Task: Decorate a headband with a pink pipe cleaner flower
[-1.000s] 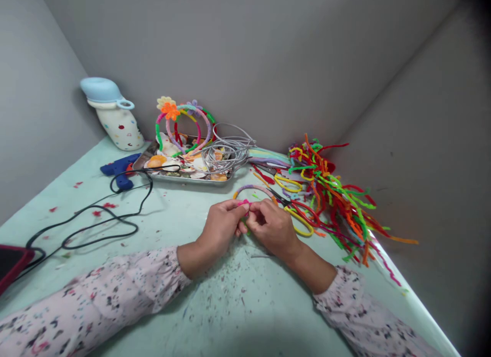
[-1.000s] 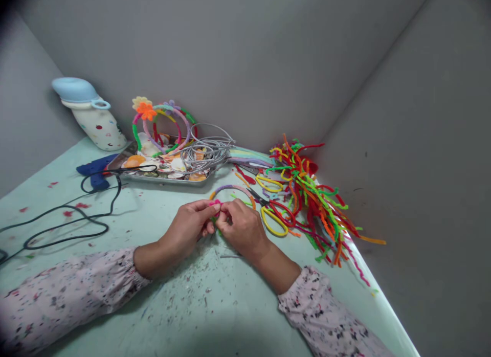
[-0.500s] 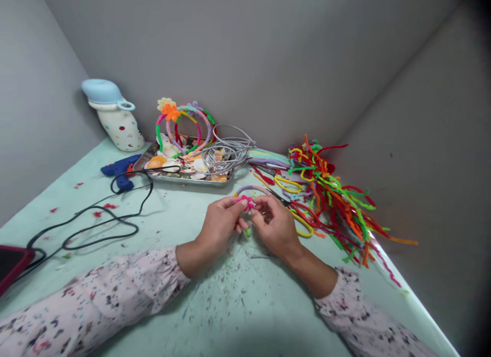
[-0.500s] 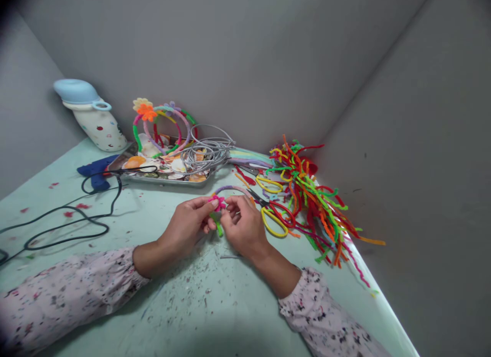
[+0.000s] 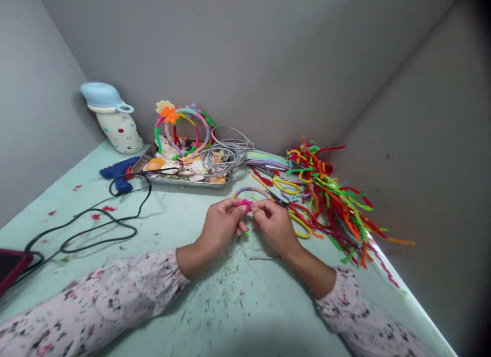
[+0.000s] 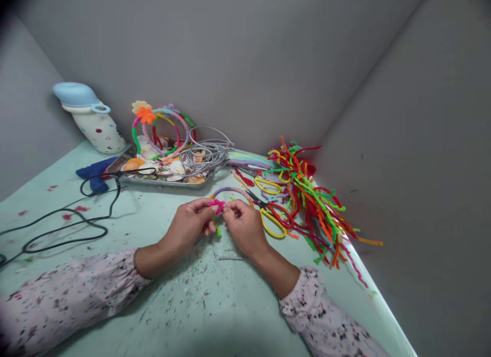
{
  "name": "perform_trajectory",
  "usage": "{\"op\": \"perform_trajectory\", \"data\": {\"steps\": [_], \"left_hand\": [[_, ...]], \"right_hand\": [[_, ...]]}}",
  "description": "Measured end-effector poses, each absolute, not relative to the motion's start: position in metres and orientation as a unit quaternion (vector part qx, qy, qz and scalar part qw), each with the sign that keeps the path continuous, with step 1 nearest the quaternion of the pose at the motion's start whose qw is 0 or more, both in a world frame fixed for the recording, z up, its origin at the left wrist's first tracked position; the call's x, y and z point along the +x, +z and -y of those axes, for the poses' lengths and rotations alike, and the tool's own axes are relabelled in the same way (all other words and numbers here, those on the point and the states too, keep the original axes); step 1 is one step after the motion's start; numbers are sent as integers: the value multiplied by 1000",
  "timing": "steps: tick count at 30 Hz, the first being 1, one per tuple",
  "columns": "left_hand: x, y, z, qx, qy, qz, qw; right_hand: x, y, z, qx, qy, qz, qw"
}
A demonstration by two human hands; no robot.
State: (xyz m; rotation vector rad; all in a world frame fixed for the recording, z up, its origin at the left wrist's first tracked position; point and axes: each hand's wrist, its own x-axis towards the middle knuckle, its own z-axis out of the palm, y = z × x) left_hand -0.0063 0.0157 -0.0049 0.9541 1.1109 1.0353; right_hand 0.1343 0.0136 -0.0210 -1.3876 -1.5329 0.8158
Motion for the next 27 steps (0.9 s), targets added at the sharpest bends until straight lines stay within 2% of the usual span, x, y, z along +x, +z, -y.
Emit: {"op": "perform_trajectory", "data": {"steps": [9,19,27], "left_hand": [[-7,-7,-16,478,429,-497,583],[-8,-12,-19,480,443,-493,575],[-7,-8,-20,481,423,-511,574]], "right_hand": [[132,-10,-13,-563,484,527,413],[135,-9,-16,-520,535,509,430],[136,-10,-16,-528,522,521,421]]}}
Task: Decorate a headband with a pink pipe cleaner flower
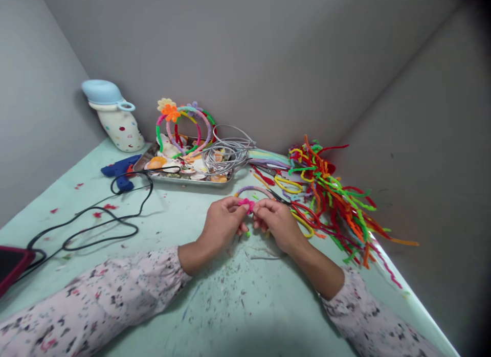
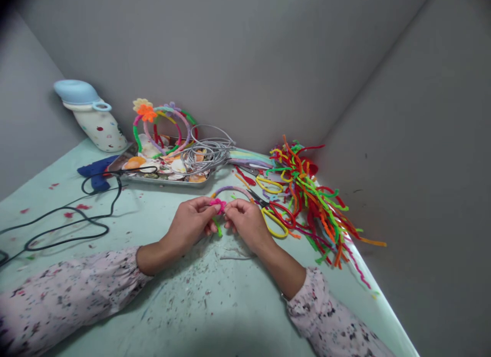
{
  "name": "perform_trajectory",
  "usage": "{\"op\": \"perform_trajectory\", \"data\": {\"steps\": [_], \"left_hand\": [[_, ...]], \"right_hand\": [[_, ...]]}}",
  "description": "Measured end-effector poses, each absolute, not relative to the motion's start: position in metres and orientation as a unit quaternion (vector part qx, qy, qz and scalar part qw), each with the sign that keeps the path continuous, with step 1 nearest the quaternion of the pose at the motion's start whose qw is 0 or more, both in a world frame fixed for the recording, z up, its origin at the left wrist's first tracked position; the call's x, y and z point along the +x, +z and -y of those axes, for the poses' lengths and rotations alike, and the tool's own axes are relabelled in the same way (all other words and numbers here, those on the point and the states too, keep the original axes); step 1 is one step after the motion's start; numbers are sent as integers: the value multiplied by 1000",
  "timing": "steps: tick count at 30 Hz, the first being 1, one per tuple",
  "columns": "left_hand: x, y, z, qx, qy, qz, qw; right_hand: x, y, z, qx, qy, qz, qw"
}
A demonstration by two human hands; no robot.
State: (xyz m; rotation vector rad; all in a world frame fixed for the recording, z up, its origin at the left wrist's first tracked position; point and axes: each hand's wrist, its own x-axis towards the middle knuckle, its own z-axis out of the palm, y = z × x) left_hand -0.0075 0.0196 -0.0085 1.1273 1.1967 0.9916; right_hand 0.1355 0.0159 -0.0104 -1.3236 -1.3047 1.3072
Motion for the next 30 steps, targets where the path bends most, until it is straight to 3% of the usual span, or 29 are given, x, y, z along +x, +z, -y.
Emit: {"op": "perform_trajectory", "data": {"steps": [20,30], "left_hand": [[-5,-5,-19,487,429,-516,559],[-5,-2,-18,486,412,-528,561]], "right_hand": [[143,-12,-23,-514,557,533,376],[140,-12,-21,-557,475,587,346]]}}
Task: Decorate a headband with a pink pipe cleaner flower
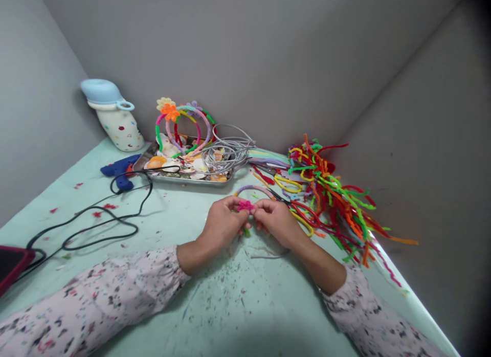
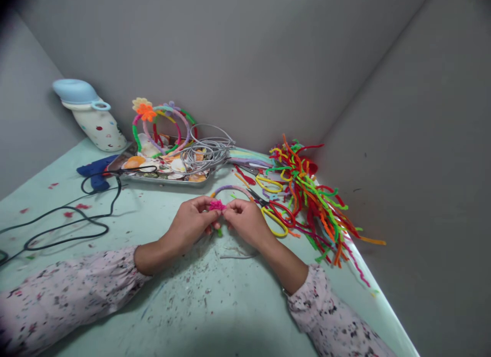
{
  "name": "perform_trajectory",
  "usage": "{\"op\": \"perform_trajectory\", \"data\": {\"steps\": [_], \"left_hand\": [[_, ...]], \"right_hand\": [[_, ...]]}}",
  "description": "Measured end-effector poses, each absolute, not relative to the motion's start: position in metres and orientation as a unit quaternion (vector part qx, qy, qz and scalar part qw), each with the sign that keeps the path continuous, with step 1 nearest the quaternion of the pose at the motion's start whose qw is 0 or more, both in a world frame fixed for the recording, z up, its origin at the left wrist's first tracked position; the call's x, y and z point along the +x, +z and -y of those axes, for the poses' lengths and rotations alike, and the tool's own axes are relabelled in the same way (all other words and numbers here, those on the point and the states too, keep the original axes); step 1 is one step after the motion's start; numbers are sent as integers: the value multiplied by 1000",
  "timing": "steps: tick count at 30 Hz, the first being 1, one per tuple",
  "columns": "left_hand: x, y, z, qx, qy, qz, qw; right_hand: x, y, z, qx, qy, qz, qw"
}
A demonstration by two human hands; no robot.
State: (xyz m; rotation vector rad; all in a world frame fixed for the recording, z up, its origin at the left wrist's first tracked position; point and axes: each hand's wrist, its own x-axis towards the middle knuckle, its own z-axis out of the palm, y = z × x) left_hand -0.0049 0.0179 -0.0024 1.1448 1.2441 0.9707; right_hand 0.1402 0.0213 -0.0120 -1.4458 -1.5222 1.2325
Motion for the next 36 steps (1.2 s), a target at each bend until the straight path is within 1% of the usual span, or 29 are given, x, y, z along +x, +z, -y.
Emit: {"op": "perform_trajectory", "data": {"steps": [7,12,20,26,30,33,36], "left_hand": [[-5,4,-16,494,391,-540,558],[-5,0,-16,496,399,-528,562],[-5,-2,-17,499,402,-513,571],[-5,-4,-18,489,403,-499,592],[-6,-5,-19,468,417,-464,626],[-7,-7,-21,447,423,-436,657],[-7,-8,-23,429,435,-445,655]], "right_hand": [[138,-14,-19,-557,427,625,342],[140,-19,-19,-548,392,657,339],[141,-27,-19,-542,393,657,346],[139,-20,-20,-546,413,640,350],[143,-12,-22,-547,471,601,343],[146,-8,-22,-517,517,587,348],[147,-6,-21,-492,537,583,359]]}}
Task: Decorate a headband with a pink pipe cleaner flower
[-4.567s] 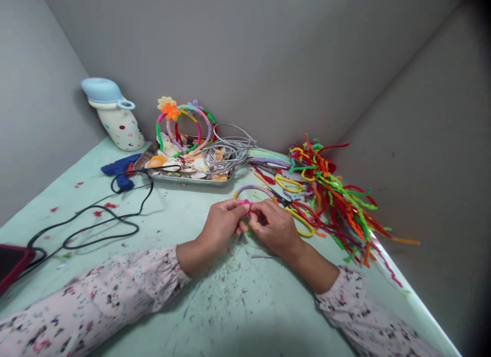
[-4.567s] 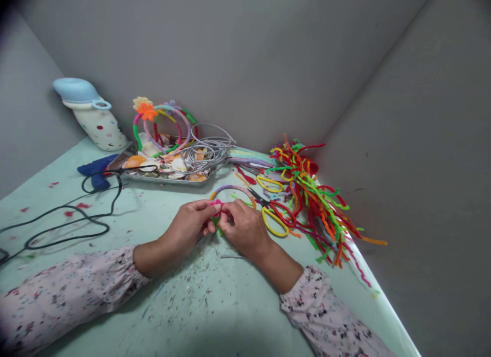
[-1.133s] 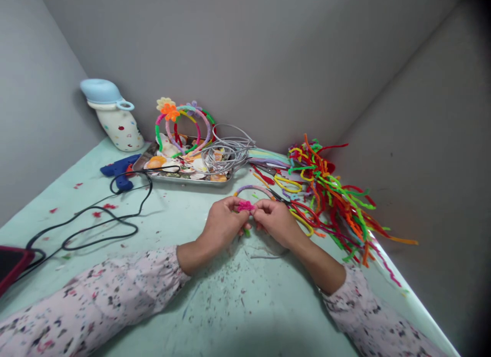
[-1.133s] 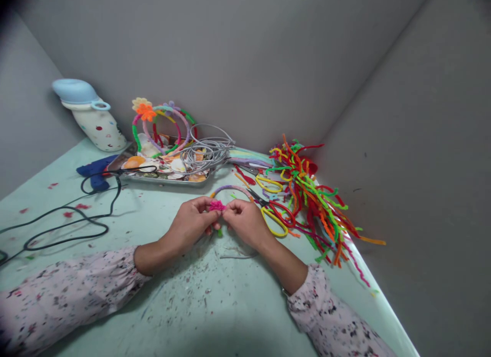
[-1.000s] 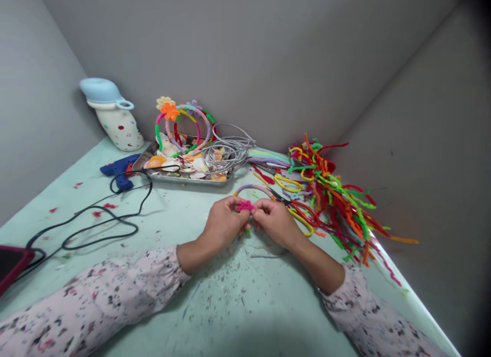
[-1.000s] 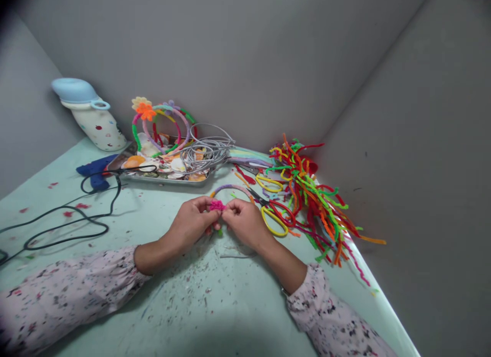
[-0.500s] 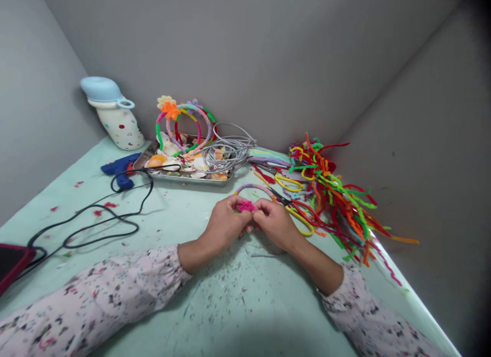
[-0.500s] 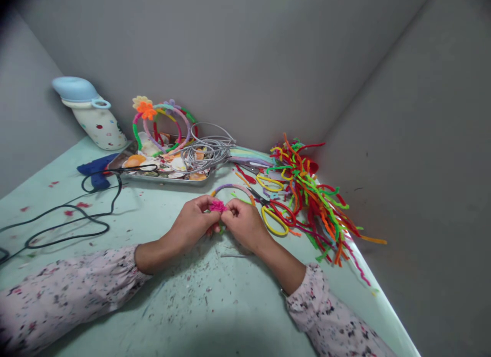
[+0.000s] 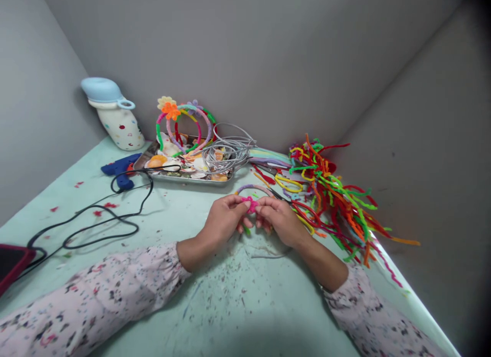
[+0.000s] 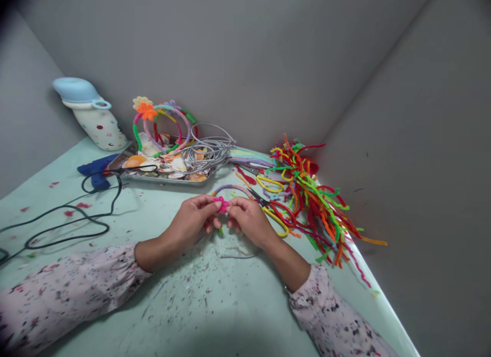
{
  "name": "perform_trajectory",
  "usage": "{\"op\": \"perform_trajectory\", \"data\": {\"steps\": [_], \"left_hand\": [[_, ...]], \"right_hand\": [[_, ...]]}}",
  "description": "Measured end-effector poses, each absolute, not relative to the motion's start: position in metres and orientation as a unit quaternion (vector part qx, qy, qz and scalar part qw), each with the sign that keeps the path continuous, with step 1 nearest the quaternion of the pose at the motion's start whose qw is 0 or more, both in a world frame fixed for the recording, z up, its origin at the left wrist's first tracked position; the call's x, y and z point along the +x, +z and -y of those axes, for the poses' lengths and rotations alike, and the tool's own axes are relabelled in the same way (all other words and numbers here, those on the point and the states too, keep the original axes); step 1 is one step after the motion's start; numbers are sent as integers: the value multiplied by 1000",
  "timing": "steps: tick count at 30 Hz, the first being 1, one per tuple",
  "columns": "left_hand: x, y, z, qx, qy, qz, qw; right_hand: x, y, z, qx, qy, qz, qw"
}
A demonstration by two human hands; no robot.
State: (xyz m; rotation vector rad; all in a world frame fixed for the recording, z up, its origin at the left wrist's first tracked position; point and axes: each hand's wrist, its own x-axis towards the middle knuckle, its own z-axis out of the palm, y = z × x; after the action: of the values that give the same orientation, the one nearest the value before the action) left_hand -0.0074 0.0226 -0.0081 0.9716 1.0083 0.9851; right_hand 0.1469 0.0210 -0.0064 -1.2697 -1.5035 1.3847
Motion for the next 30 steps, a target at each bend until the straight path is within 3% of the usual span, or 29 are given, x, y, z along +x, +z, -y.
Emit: {"op": "perform_trajectory", "data": {"steps": [13,25,30], "left_hand": [[-7,-15,-24,449,449,-469,615],[-8,-6,-24,356,446,-416,708],[-8,-7,-23,379,428,-411,711]], "right_hand": [[142,-8,-20,-500,542,574,357],[144,-16,-24,-533,528,511,419],[140,-16,-20,-555,446,558,426]]}}
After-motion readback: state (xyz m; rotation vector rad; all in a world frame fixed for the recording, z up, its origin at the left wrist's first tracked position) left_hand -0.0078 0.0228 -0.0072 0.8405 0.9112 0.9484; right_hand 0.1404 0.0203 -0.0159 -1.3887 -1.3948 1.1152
